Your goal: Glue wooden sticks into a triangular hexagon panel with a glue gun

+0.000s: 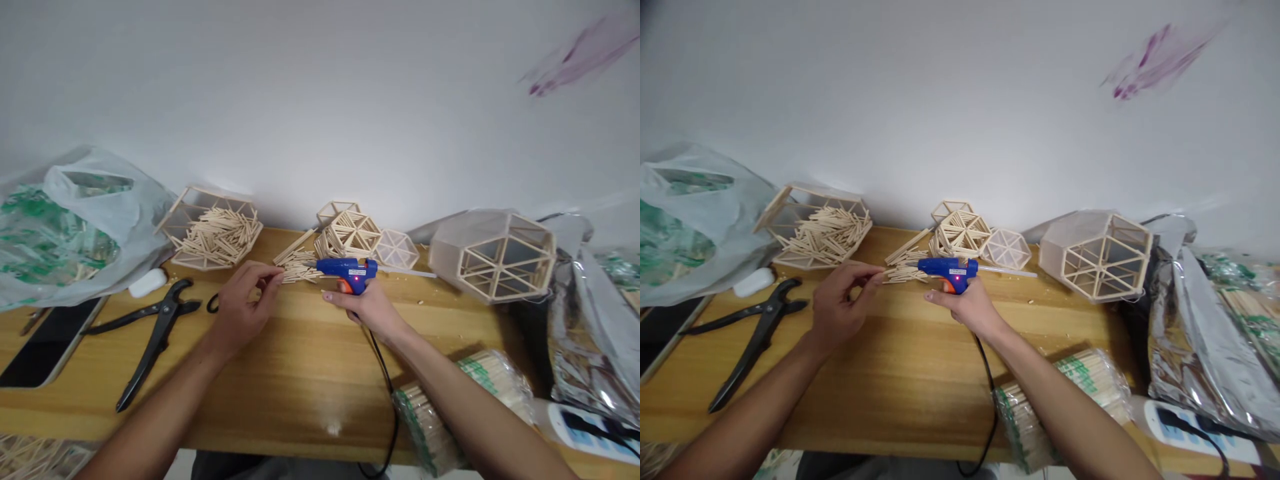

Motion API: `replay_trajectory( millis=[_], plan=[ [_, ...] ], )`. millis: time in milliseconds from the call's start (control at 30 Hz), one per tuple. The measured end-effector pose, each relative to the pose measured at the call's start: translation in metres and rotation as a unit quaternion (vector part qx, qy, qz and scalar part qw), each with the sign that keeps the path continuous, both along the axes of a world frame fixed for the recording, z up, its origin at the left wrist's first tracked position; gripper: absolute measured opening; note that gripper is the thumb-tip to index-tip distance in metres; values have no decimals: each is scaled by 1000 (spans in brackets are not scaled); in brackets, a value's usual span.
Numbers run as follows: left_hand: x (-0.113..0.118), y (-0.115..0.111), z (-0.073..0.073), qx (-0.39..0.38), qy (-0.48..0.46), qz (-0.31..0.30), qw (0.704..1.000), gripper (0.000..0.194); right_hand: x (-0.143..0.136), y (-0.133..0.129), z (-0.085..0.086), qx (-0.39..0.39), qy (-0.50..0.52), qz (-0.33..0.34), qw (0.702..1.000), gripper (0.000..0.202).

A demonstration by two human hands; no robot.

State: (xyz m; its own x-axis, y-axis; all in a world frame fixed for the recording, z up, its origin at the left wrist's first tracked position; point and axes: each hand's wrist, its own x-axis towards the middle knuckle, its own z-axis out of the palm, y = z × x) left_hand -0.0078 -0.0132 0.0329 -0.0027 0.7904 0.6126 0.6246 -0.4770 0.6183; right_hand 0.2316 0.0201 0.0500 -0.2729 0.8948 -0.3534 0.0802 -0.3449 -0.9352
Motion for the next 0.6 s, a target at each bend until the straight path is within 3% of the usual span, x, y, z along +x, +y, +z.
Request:
replay_trajectory(
  millis=[600],
  plan=[
    [-1,-1,0,-4,15,-16,1000,10,0,-3,0,10,-16,23,1000,51]
  ],
)
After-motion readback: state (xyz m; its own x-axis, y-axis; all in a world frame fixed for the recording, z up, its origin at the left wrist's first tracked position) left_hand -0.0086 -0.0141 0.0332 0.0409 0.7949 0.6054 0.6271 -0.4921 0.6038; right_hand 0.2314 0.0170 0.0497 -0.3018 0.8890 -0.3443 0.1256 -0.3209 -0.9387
